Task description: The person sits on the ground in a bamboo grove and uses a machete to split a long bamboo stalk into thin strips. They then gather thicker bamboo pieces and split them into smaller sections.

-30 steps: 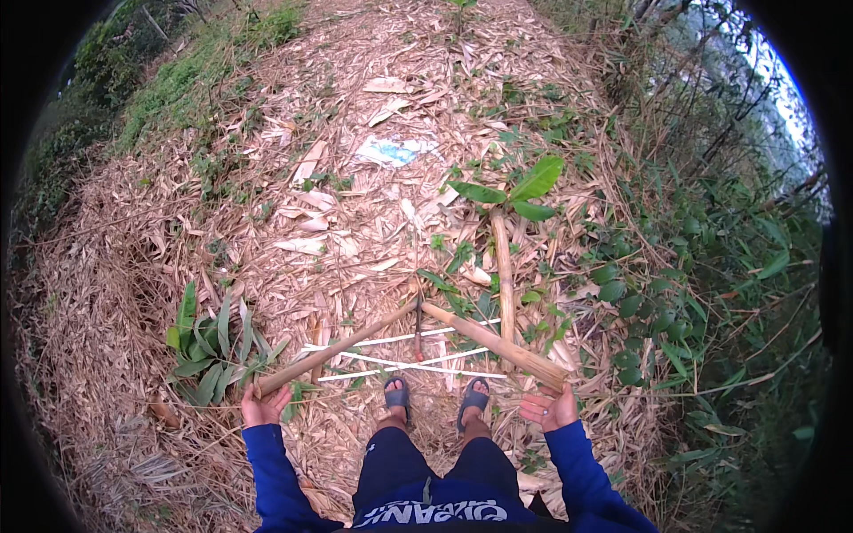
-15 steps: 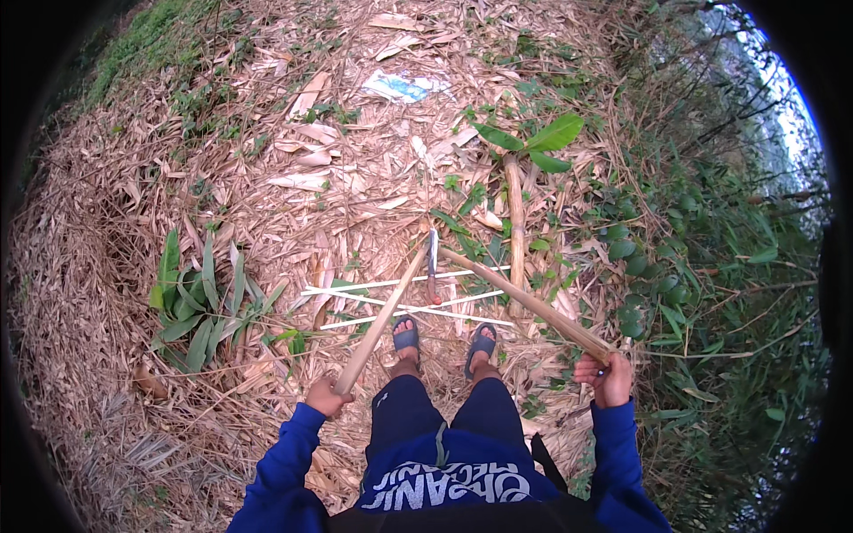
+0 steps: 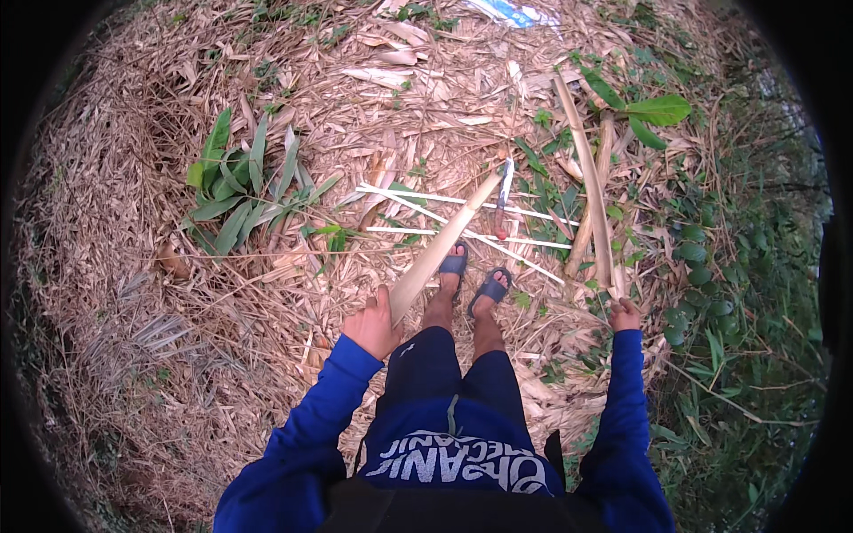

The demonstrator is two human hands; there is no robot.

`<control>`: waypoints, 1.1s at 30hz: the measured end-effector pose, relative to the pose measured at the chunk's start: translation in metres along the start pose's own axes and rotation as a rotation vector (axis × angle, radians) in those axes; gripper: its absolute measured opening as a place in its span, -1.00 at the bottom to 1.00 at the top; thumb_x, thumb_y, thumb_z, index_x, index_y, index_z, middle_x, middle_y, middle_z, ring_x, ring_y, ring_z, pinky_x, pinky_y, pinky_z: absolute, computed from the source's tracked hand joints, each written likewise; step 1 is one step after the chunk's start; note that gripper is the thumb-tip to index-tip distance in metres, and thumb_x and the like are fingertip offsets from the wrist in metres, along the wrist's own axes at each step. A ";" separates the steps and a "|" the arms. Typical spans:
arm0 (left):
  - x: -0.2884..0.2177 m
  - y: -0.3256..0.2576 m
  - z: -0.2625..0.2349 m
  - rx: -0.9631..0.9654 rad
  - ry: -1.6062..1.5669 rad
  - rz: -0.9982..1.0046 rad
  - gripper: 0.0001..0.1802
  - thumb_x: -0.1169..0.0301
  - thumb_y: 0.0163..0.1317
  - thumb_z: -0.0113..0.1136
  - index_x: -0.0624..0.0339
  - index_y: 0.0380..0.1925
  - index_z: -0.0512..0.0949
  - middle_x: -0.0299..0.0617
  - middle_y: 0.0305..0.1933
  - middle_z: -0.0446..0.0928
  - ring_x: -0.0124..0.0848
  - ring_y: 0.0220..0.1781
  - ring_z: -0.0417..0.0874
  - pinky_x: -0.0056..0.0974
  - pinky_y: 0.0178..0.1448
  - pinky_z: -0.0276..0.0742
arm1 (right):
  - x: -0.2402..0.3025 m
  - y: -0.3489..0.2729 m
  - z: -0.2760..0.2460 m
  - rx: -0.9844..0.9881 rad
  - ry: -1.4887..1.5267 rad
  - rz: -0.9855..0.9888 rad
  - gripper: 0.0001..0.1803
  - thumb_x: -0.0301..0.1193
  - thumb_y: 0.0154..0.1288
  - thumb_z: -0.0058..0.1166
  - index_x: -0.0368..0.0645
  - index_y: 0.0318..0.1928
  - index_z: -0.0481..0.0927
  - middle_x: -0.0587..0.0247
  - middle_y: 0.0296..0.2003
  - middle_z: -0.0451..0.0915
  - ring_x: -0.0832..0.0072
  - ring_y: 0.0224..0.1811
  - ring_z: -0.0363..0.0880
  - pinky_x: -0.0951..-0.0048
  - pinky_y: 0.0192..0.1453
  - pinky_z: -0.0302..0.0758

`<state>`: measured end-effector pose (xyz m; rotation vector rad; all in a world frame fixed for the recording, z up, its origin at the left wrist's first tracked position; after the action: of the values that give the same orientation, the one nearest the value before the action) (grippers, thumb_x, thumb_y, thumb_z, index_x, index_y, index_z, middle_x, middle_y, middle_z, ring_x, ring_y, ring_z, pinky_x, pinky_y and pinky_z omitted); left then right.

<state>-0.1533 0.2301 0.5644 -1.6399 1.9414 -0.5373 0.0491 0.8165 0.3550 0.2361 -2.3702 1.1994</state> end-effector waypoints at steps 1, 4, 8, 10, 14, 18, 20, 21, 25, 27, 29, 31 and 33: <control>-0.005 -0.003 -0.005 -0.013 0.004 -0.014 -0.18 0.17 -0.03 0.35 0.28 0.17 0.18 0.18 -0.25 0.58 0.05 -0.36 0.68 0.04 -0.32 0.61 | 0.002 -0.009 0.041 0.069 0.152 -0.002 -0.66 -0.52 0.33 -0.12 -0.18 0.10 0.43 0.20 -0.18 0.58 0.40 -0.23 0.61 0.35 -0.24 0.66; -0.023 -0.019 -0.009 -0.067 -0.059 -0.060 -0.14 0.17 -0.02 0.35 0.27 0.22 0.16 0.15 -0.27 0.59 0.05 -0.36 0.68 0.03 -0.34 0.60 | 0.051 -0.126 0.207 0.433 0.411 0.225 -0.70 -0.38 0.35 -0.04 -0.07 0.08 0.44 0.12 -0.10 0.54 0.30 -0.22 0.58 0.22 -0.24 0.63; -0.052 -0.030 -0.021 -0.149 -0.134 -0.089 -0.19 0.11 0.04 0.31 0.21 0.24 0.21 0.11 -0.30 0.61 0.04 -0.37 0.68 0.03 -0.37 0.58 | 0.074 -0.278 0.335 0.895 0.610 0.638 -0.37 -0.06 0.32 0.05 -0.13 0.23 0.18 -0.13 0.02 0.43 0.05 -0.09 0.55 -0.08 -0.01 0.57; -0.064 -0.036 -0.035 -0.222 -0.225 0.010 -0.32 0.17 0.13 0.24 0.21 0.20 0.27 0.11 -0.31 0.61 0.02 -0.39 0.67 -0.01 -0.36 0.57 | 0.094 -0.308 0.371 1.031 0.813 0.659 -0.39 -0.15 0.33 0.09 -0.20 0.20 0.17 -0.13 0.01 0.43 0.05 -0.10 0.57 -0.04 -0.02 0.57; -0.013 -0.066 -0.008 -0.480 -1.068 -0.104 -0.62 0.34 0.27 0.08 0.24 0.05 0.42 0.12 -0.32 0.60 -0.02 -0.42 0.65 -0.12 -0.34 0.56 | 0.102 -0.297 0.392 0.984 0.889 0.488 -0.66 -0.40 0.31 0.11 -0.24 0.01 0.34 0.06 -0.25 0.54 0.18 -0.21 0.63 0.16 -0.11 0.57; 0.074 -0.115 0.175 0.179 -0.114 -0.220 -0.72 0.48 0.24 -0.04 0.10 -0.06 0.51 -0.07 -0.11 0.58 -0.13 -0.12 0.66 -0.04 -0.12 0.59 | 0.109 -0.297 0.382 0.982 0.796 0.441 -0.61 -0.36 0.30 0.12 -0.22 0.06 0.38 0.08 -0.15 0.54 0.21 -0.14 0.60 0.13 -0.03 0.56; 0.082 -0.176 0.344 0.850 0.105 0.182 -0.56 0.32 0.17 0.10 -0.03 0.10 0.50 0.01 0.06 0.52 -0.03 0.04 0.59 -0.02 0.09 0.52 | 0.116 -0.304 0.375 0.949 0.720 0.432 -0.60 -0.34 0.29 0.13 -0.21 0.07 0.39 0.07 -0.11 0.54 0.22 -0.09 0.58 0.11 0.00 0.55; 0.077 -0.186 0.379 0.973 -0.042 0.140 -0.54 0.32 0.16 0.11 -0.01 0.12 0.49 0.00 0.08 0.50 -0.04 0.06 0.58 -0.03 0.11 0.51 | 0.122 -0.307 0.370 0.904 0.683 0.436 -0.59 -0.35 0.29 0.13 -0.22 0.08 0.39 0.08 -0.10 0.53 0.22 -0.08 0.58 0.11 0.01 0.55; 0.058 -0.163 0.403 0.965 -0.322 -0.055 -0.46 0.34 0.15 0.18 0.04 0.19 0.42 -0.01 0.16 0.45 -0.11 0.15 0.52 -0.08 0.18 0.47 | 0.107 -0.319 0.379 0.948 0.575 0.576 -0.57 -0.35 0.27 0.14 -0.23 0.09 0.40 0.12 -0.12 0.53 0.24 -0.05 0.56 0.13 -0.01 0.56; 0.064 -0.136 0.382 0.870 -0.356 -0.017 -0.41 0.35 0.14 0.21 0.07 0.22 0.38 -0.02 0.21 0.43 -0.14 0.19 0.49 -0.10 0.22 0.45 | 0.112 -0.319 0.383 1.021 0.594 0.580 -0.57 -0.32 0.27 0.14 -0.22 0.09 0.41 0.13 -0.11 0.54 0.27 -0.05 0.57 0.15 -0.02 0.57; 0.069 -0.100 0.322 0.540 -0.327 0.151 -0.37 0.36 0.13 0.24 0.10 0.26 0.35 -0.03 0.25 0.40 -0.18 0.23 0.46 -0.12 0.25 0.43 | 0.122 -0.317 0.390 1.074 0.623 0.559 -0.61 -0.26 0.31 0.11 -0.18 0.05 0.43 0.09 -0.12 0.56 0.27 -0.17 0.64 0.17 -0.11 0.63; 0.075 -0.050 0.170 -0.106 -0.852 -0.034 -0.17 0.38 0.01 0.40 0.12 0.32 0.24 0.00 0.35 0.26 -0.17 0.33 0.34 -0.13 0.34 0.34 | 0.140 -0.314 0.394 1.154 0.601 0.529 -0.59 -0.24 0.30 0.14 -0.17 0.06 0.42 0.12 -0.13 0.57 0.31 -0.20 0.65 0.21 -0.12 0.63; 0.062 -0.020 0.074 -0.540 -1.034 -0.041 -0.07 0.16 -0.01 0.43 0.16 0.33 0.20 0.05 0.35 0.23 -0.08 0.33 0.33 -0.07 0.35 0.33 | 0.165 -0.314 0.392 1.203 0.518 0.430 -0.52 -0.05 0.33 0.09 -0.17 0.02 0.46 0.14 -0.20 0.61 0.41 -0.28 0.65 0.33 -0.19 0.62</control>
<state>-0.0987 0.1686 0.5102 -1.7248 1.2770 0.7748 -0.1136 0.3247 0.4598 -0.2146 -1.0459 2.4032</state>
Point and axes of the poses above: each hand's wrist, its own y-axis towards the middle knuckle, its own z-axis out of the palm, x = y × z, the point moved 9 cm from there along y, towards the middle knuckle
